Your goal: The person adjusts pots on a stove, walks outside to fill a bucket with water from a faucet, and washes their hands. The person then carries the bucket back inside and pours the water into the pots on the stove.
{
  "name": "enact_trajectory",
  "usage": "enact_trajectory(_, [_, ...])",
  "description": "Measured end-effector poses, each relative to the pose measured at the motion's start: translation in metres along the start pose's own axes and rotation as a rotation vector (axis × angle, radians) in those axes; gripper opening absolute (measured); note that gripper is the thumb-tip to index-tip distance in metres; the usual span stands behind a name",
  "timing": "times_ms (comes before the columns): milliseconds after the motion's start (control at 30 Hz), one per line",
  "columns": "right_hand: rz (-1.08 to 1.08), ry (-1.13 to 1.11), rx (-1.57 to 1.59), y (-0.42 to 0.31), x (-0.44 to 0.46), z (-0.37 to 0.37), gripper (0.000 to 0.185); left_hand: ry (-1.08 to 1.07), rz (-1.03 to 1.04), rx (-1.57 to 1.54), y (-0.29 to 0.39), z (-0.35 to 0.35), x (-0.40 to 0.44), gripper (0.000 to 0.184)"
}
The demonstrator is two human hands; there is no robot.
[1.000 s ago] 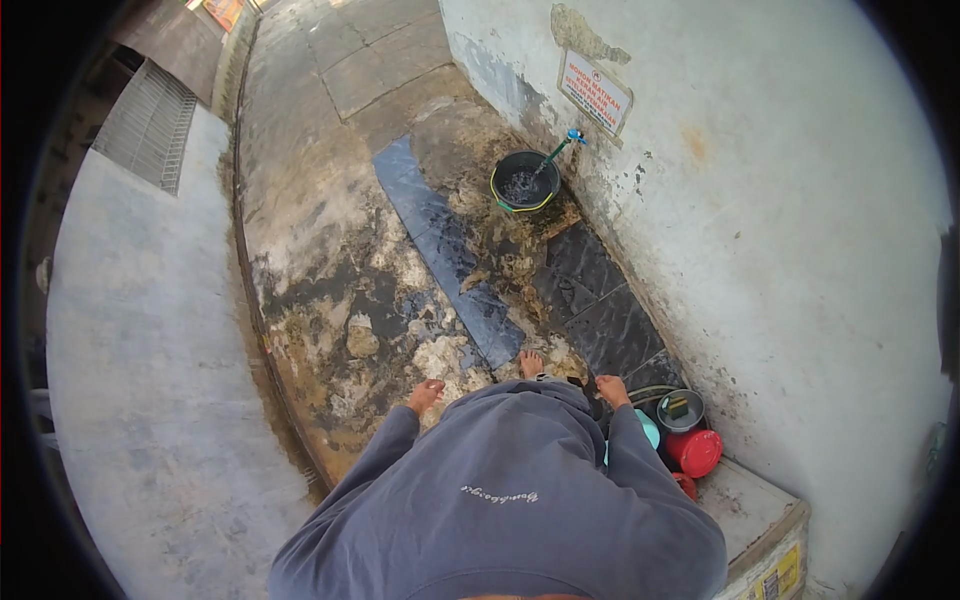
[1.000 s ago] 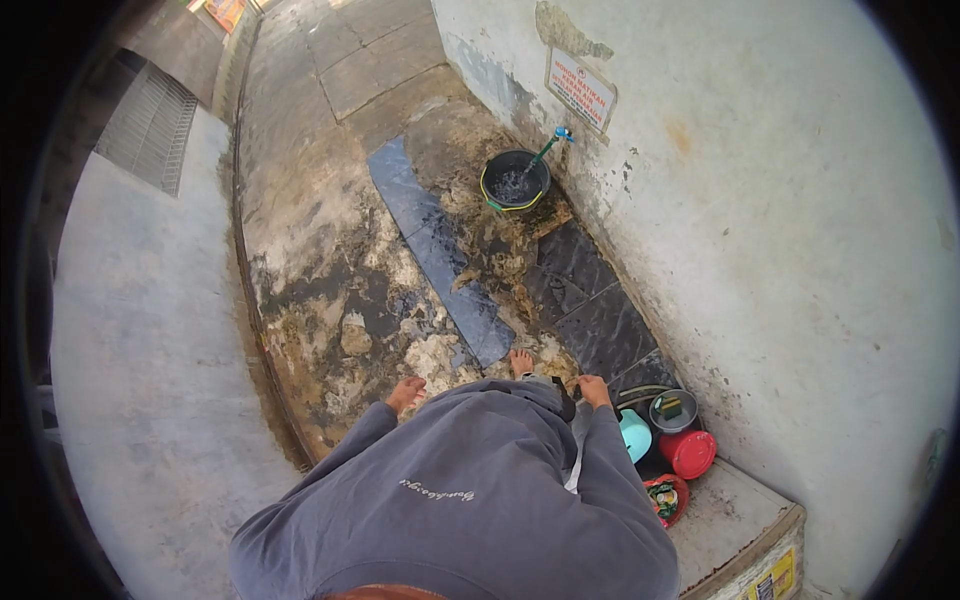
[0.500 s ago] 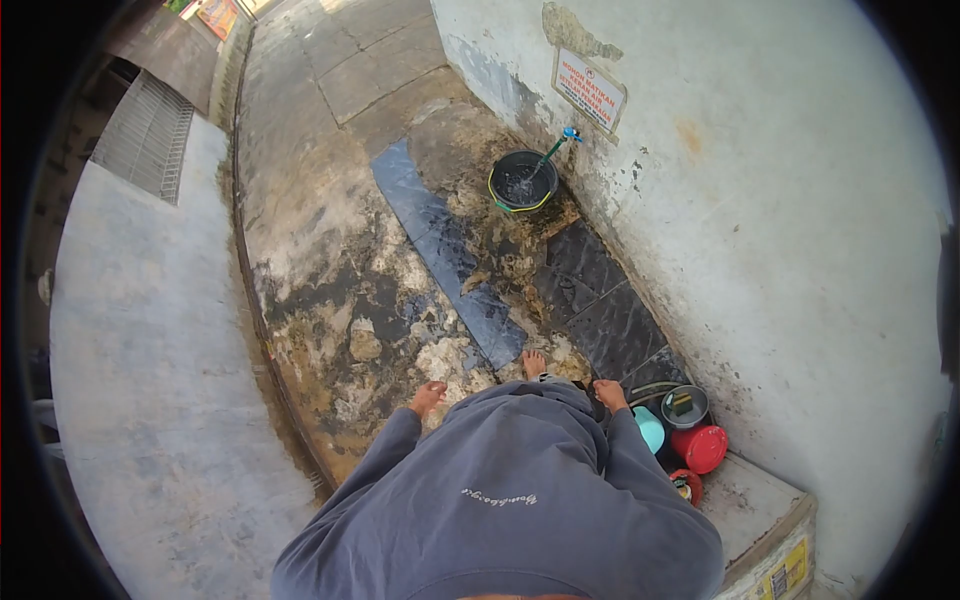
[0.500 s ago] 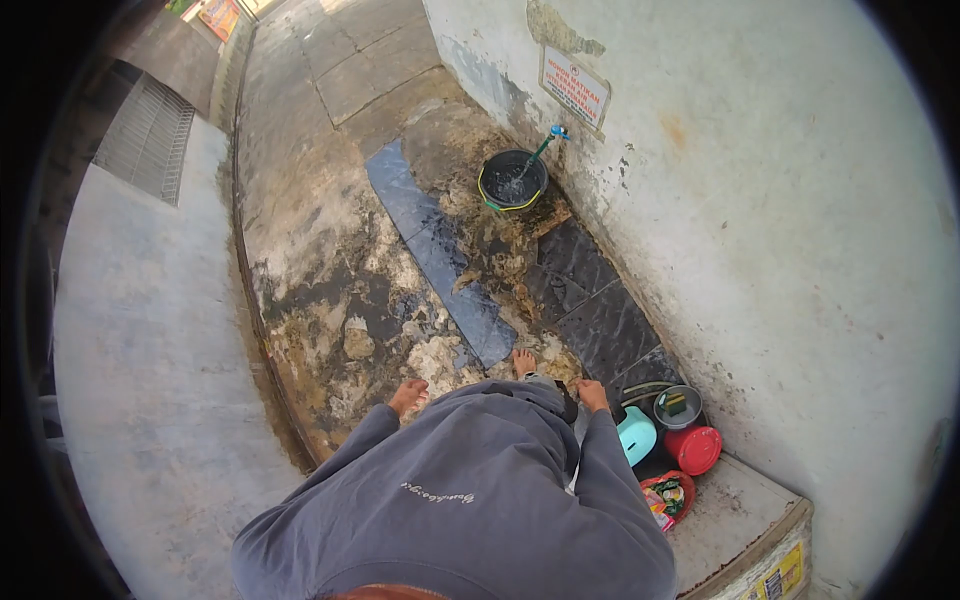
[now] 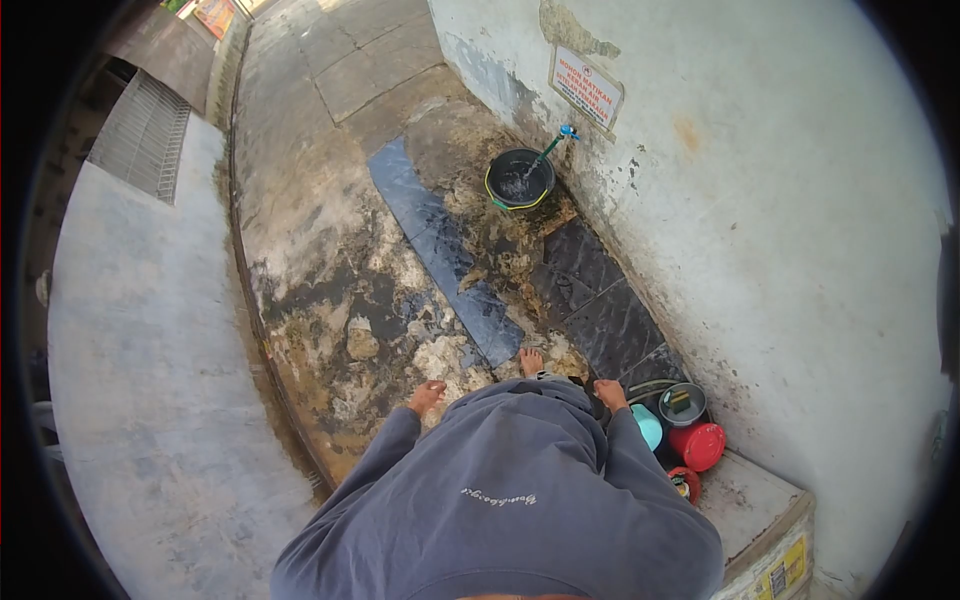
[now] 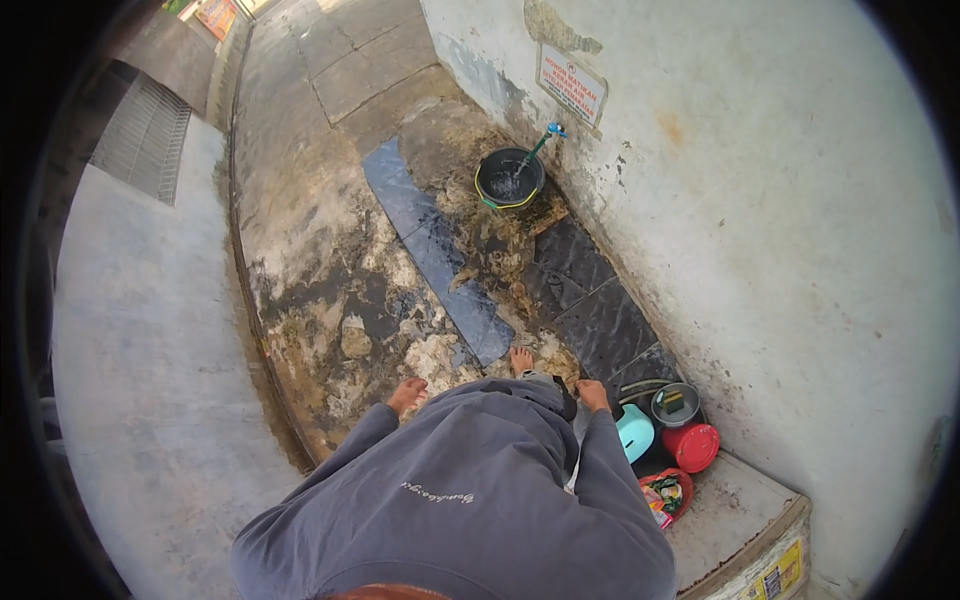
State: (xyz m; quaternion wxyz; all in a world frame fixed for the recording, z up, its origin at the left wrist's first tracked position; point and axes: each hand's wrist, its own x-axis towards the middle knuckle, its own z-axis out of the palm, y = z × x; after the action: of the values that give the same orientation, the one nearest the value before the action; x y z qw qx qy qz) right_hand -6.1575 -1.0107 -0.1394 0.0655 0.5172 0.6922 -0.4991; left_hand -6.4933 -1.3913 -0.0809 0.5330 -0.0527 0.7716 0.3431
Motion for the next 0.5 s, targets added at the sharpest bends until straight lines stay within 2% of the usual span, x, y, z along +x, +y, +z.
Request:
enact_trajectory(267, [0.027,-0.057,0.098,-0.008,0.003,-0.002,0.023,-0.011,0.021,0.017,-0.001,0.002,0.004,0.043])
enact_trajectory(400, [0.041,-0.045,0.045,-0.040,-0.015,-0.015,0.024,-0.007,0.012,0.014,0.001,0.003,0.002,0.045])
enact_trajectory(500, [0.026,-0.040,0.049,-0.029,-0.009,-0.012,0.024,-0.012,0.005,-0.006,-0.001,0.004,0.003,0.047])
